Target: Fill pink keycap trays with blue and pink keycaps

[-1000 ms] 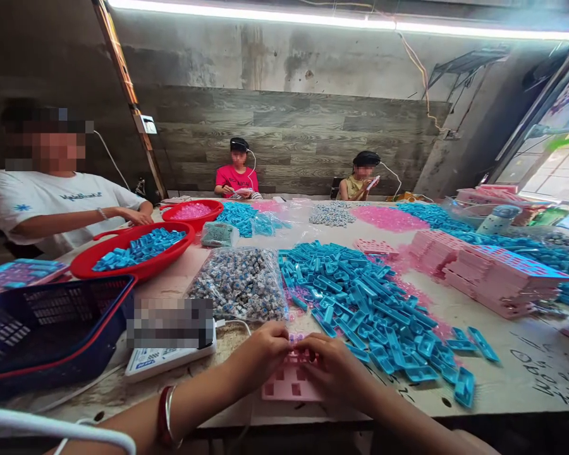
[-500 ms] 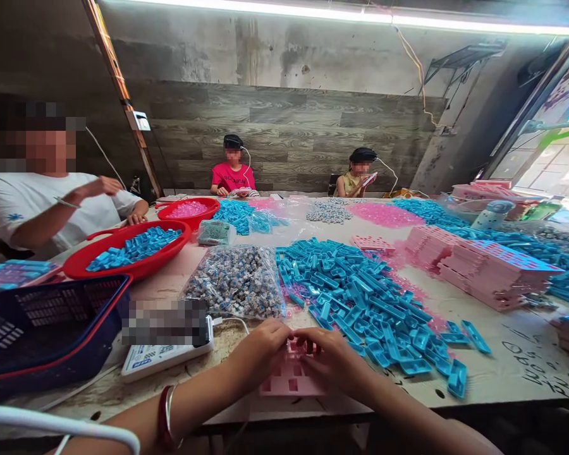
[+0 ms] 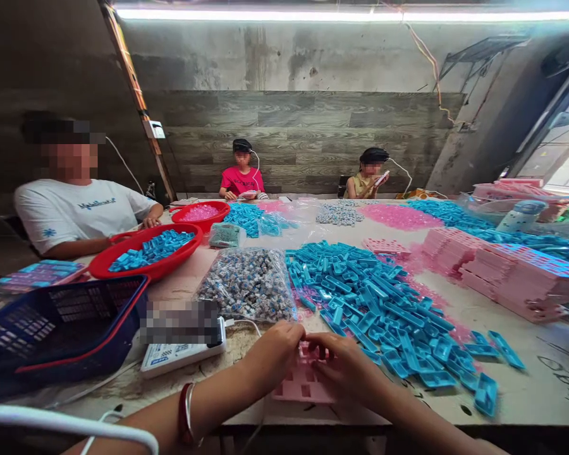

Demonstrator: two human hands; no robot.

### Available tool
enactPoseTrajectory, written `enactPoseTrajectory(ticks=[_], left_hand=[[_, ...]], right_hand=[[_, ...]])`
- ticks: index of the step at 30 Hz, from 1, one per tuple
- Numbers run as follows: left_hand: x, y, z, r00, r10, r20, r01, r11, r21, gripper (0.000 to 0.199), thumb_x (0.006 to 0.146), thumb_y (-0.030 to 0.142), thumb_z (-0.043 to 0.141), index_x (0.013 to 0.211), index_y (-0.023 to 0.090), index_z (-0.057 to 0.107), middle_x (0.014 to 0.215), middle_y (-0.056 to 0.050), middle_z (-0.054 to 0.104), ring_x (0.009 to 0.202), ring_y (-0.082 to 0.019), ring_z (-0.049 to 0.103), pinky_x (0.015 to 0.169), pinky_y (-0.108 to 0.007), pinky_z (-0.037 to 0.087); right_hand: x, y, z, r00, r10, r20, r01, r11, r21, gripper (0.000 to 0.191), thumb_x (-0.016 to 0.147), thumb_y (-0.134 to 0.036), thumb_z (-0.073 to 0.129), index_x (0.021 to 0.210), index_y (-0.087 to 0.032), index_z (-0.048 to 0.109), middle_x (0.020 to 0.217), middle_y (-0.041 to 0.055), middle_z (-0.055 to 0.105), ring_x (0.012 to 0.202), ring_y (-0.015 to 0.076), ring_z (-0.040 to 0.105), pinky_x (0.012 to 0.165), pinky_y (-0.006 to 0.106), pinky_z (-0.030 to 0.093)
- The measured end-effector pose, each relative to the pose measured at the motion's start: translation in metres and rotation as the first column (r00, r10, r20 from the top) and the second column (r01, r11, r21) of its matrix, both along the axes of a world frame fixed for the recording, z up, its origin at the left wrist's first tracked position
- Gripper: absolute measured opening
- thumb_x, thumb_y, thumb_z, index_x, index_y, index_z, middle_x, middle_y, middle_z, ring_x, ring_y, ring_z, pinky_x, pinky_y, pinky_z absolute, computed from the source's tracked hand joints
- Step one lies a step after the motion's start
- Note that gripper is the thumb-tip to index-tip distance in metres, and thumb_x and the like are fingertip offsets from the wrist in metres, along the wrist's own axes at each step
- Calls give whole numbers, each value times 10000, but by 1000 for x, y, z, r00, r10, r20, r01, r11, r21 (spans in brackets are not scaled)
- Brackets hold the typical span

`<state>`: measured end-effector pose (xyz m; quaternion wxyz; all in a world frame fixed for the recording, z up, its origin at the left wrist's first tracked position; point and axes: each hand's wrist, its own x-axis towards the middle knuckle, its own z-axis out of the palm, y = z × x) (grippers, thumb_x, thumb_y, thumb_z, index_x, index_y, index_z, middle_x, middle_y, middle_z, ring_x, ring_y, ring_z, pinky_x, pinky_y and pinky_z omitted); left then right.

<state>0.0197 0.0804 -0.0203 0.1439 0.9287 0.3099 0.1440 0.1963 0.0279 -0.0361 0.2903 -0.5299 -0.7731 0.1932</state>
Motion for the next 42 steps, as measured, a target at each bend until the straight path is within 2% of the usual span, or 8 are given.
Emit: enactPoseTrajectory(ticks=[9, 19, 24, 31, 36, 42], left_hand=[[-4, -2, 3, 999, 37, 37, -36, 999, -23, 124, 864, 106, 451, 902, 158, 557, 884, -37, 613, 866, -170, 543, 761, -248, 417], [-2, 0, -3, 1000, -2, 15, 1, 998, 63, 116, 834, 96, 470, 891, 151, 555, 876, -38, 613, 867, -175, 535, 757, -247, 413], [-3, 1, -7, 999, -15, 46, 11, 997, 73, 117, 780, 94, 520, 878, 148, 554, 864, -30, 614, 859, -174, 526, 759, -244, 411], [-3, 4, -14, 998, -61, 13, 59, 989, 134, 106, 819, 93, 489, 880, 147, 556, 887, -38, 611, 893, -178, 518, 803, -255, 410], [-3, 3, -11, 997, -69, -45, 75, 987, 145, 104, 857, 113, 460, 879, 144, 558, 858, -47, 613, 881, -183, 520, 799, -270, 417], [-2, -1, -2, 991, -51, -122, 69, 987, 147, 103, 862, 122, 445, 870, 132, 547, 866, -69, 617, 863, -198, 532, 779, -287, 433]], right_hand=[[4, 1, -11, 1000, 15, 26, -14, 1000, -11, 306, 789, -204, 513, 1077, -176, 611, 937, 79, 684, 759, 184, 621, 696, 304, 483], [6, 2, -14, 1000, 23, 8, -23, 999, -33, 285, 799, -235, 503, 1057, -188, 616, 961, 79, 678, 807, 186, 623, 726, 304, 483], [3, 1, -6, 998, 23, 50, -20, 998, -61, 208, 789, -210, 488, 939, -184, 631, 880, 64, 675, 751, 178, 606, 679, 290, 468], [2, -1, -3, 995, 38, 91, -32, 997, -70, 162, 769, -153, 471, 851, -182, 608, 813, 41, 651, 736, 168, 586, 658, 274, 445], [4, 1, -7, 995, 50, 91, -44, 997, -60, 161, 767, -136, 473, 846, -184, 605, 819, 33, 651, 738, 161, 586, 664, 265, 446], [5, -1, -3, 994, 102, 50, -101, 995, -27, 200, 743, -89, 465, 839, -189, 610, 867, 41, 658, 777, 161, 602, 680, 251, 459]])
